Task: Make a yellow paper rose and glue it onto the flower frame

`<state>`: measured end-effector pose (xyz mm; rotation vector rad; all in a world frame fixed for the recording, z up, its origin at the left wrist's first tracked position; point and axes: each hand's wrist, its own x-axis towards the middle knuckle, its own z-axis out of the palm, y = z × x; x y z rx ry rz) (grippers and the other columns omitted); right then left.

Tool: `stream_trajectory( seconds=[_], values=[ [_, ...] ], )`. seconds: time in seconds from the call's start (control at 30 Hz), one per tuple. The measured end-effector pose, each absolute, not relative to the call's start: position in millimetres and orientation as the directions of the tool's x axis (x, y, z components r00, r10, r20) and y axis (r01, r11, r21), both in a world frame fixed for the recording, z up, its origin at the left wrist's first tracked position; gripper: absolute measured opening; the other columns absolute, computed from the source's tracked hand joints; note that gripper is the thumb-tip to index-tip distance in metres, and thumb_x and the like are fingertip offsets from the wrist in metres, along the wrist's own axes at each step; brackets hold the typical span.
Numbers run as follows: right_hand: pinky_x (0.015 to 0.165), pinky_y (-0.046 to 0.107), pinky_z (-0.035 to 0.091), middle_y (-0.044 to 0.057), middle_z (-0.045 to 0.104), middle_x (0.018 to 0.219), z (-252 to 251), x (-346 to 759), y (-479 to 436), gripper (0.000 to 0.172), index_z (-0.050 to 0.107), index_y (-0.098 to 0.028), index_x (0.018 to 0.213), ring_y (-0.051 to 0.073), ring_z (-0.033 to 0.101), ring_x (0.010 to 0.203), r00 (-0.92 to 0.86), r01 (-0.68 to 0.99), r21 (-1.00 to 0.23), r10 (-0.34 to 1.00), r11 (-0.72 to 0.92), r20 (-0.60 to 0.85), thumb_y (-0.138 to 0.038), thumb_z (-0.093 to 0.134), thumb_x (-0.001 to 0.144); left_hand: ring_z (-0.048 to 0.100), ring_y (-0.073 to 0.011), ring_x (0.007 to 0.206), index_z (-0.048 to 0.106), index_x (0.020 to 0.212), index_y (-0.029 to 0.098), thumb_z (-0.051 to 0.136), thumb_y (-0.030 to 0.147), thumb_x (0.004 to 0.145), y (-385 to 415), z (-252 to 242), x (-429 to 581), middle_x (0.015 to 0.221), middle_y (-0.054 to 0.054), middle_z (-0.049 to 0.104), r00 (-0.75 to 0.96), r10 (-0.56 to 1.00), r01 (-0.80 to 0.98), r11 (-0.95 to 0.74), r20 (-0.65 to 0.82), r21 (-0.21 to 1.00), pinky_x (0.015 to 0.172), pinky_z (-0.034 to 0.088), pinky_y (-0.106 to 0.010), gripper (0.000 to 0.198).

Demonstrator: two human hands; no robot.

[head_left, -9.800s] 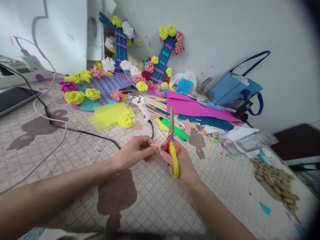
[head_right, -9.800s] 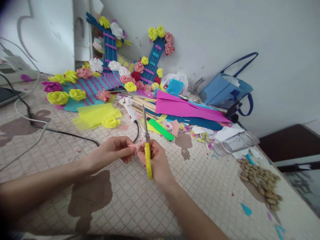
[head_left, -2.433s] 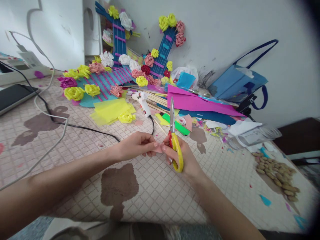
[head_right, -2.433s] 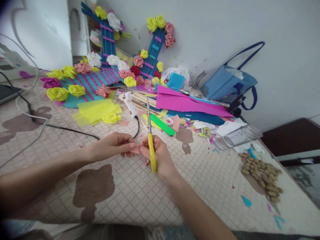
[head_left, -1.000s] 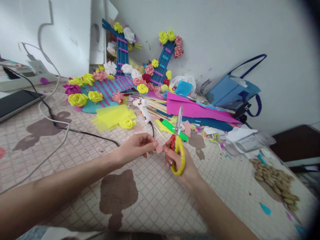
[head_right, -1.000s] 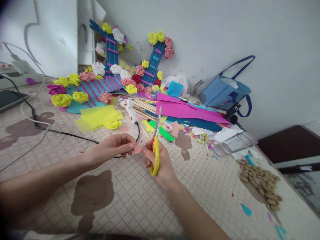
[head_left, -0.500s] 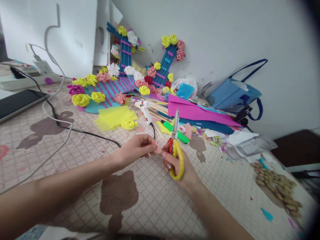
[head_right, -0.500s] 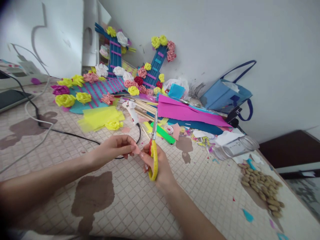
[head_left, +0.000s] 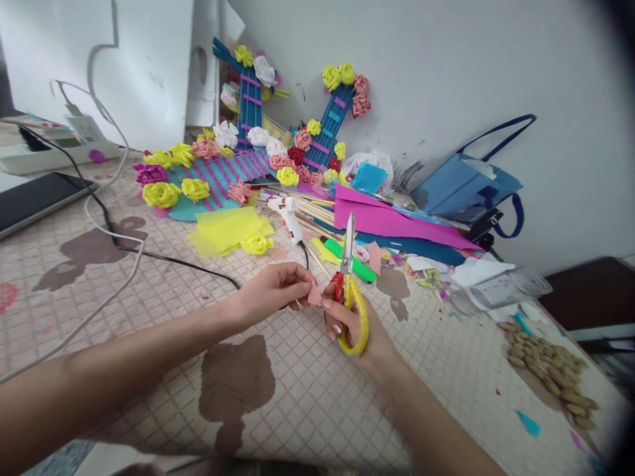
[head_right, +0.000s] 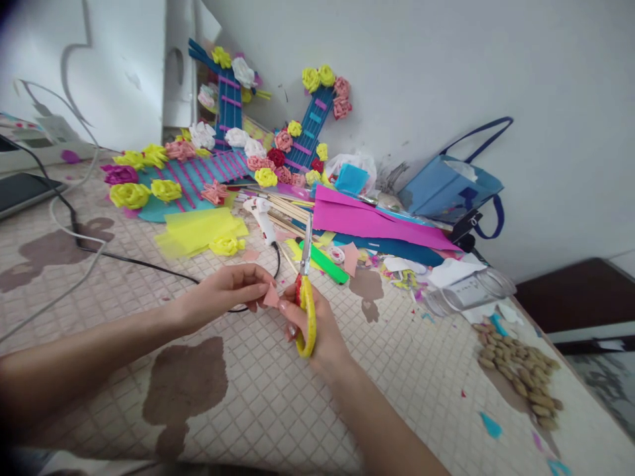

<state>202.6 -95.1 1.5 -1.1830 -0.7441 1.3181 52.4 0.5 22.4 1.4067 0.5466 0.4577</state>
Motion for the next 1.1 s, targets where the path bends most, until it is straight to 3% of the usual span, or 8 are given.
stream_trajectory(
  seconds=[0.17, 0.47, 0.87, 1.1],
  values=[
    [0.037, 0.013, 0.037, -0.008, 0.046, 0.064, -0.6, 205.3, -96.4, 0.017, 0.054, -0.022, 0.085, 0.002, 0.038, 0.041, 0.116, -0.377, -0.914, 0.971, -0.151, -0.209, -0.023, 0.068, 0.074, 0.052, -0.0083, 0.063, 0.058, 0.093, 0.013, 0.058, 0.025, 0.081, 2.5, 22.9, 50.8, 0.074, 0.001, 0.061, 0.821, 0.565, 0.005, 0.137, -0.082, 0.991, 0.061, 0.041, -0.022, 0.017],
    [0.037, 0.014, 0.036, -0.010, 0.042, 0.057, -8.2, 207.7, -94.3, 0.016, 0.055, -0.022, 0.085, 0.002, 0.037, 0.040, 0.068, -0.444, -0.883, 0.977, -0.152, -0.202, -0.020, 0.067, 0.075, 0.052, -0.0082, 0.068, 0.061, 0.090, 0.013, 0.054, 0.023, 0.084, 3.7, 23.2, 50.7, 0.078, 0.000, 0.062, 0.846, 0.531, -0.021, 0.125, -0.049, 0.992, 0.064, 0.041, -0.021, 0.014],
    [0.037, 0.014, 0.038, -0.008, 0.047, 0.064, -1.9, 205.2, -95.6, 0.015, 0.055, -0.021, 0.084, 0.001, 0.037, 0.041, 0.049, -0.390, -0.904, 0.977, -0.173, -0.208, -0.023, 0.067, 0.076, 0.060, -0.0139, 0.075, 0.059, 0.091, 0.011, 0.059, 0.021, 0.078, 3.6, 22.3, 52.0, 0.079, -0.004, 0.065, 0.831, 0.556, 0.019, -0.005, -0.013, 1.000, 0.070, 0.045, -0.026, 0.016],
    [0.036, 0.014, 0.038, -0.006, 0.054, 0.072, -0.9, 204.2, -94.1, 0.019, 0.053, -0.022, 0.082, 0.001, 0.036, 0.040, 0.107, -0.346, -0.932, 0.983, -0.106, -0.152, -0.036, 0.064, 0.079, 0.052, -0.0081, 0.063, 0.059, 0.076, 0.012, 0.059, 0.029, 0.080, 4.1, 23.7, 51.4, 0.072, -0.001, 0.061, 0.809, 0.573, 0.126, 0.043, -0.128, 0.991, 0.055, 0.038, -0.019, 0.018]
  ],
)
